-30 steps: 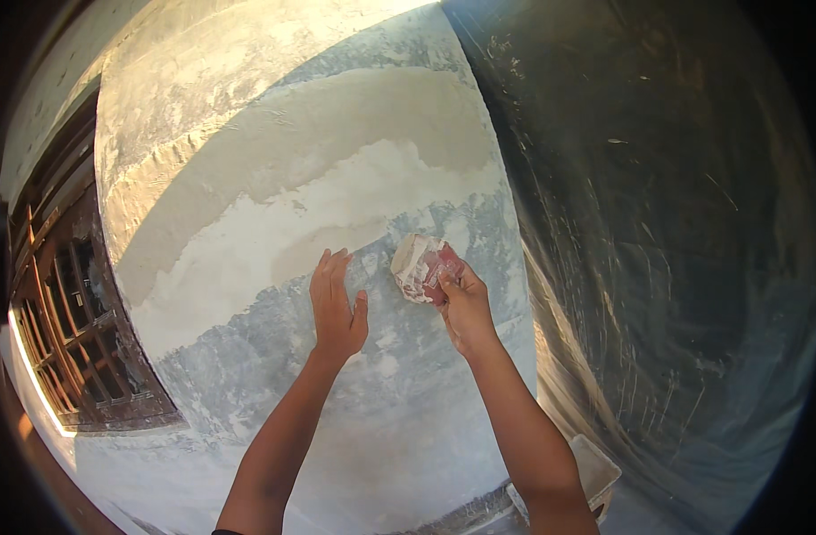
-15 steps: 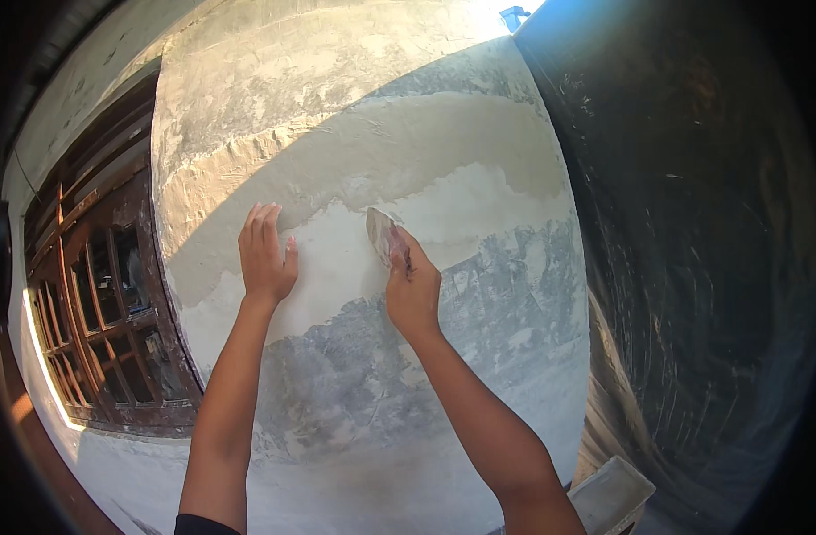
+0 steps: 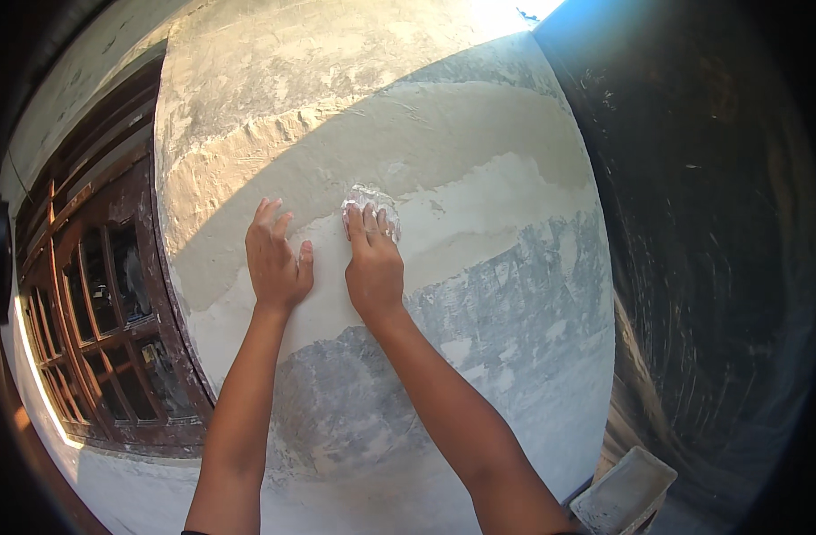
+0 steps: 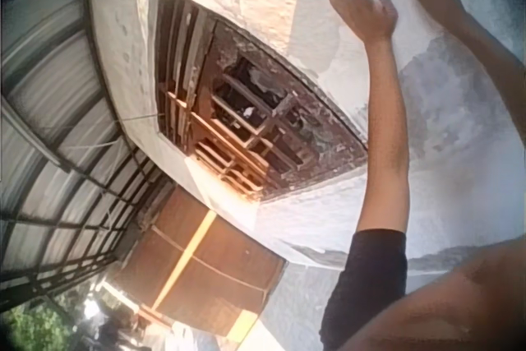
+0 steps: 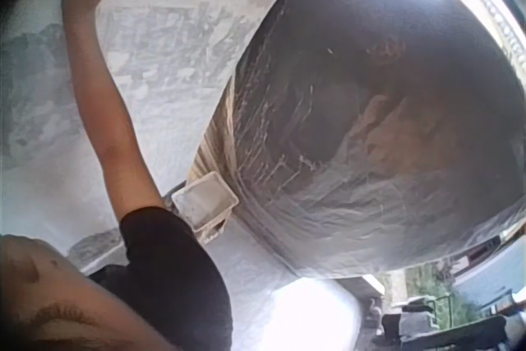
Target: The person applies plaster from a bucket onto a building wall, smoothing it with a scraper.
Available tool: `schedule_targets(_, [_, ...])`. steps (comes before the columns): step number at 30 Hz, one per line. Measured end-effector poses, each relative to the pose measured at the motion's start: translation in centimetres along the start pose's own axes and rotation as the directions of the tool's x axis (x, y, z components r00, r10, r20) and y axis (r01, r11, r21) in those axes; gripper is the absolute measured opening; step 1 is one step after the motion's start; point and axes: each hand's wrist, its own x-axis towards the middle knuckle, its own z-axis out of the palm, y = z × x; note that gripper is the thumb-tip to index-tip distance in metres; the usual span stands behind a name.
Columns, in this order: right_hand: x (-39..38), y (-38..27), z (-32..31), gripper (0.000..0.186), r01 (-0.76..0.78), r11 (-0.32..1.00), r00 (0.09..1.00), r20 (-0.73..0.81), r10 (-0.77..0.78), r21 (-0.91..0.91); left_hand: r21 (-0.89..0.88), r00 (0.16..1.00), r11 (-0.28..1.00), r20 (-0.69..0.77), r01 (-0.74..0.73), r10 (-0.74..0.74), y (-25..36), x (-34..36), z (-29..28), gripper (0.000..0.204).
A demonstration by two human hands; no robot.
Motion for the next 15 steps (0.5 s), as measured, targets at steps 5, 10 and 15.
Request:
schedule_targets(5, [-0.3, -0.5, 2.0, 0.051, 0.047, 0.948, 0.982, 0.187, 0.014, -0.316, -0.018, 1.0, 1.0, -0.014, -0.004, 0.004, 0.0, -0.2, 0.0, 0.052])
schedule_targets(10, [-0.4, -1.1, 1.2, 0.05, 0.194, 0.843, 0.935, 0.354, -0.004, -0.502, -0.001, 0.999, 1.0, -0.032, -0.008, 0.007, -0.1, -0.1, 0.1, 0.05])
schedule_targets(15, [-1.1, -1.2, -3.0, 0.049, 0.284, 0.867, 0.916, 0.384, -0.119, -0.409, 0.022, 1.0, 1.0, -0.028, 0.01, -0.01, -0.4, -0.4, 0.3, 0.049])
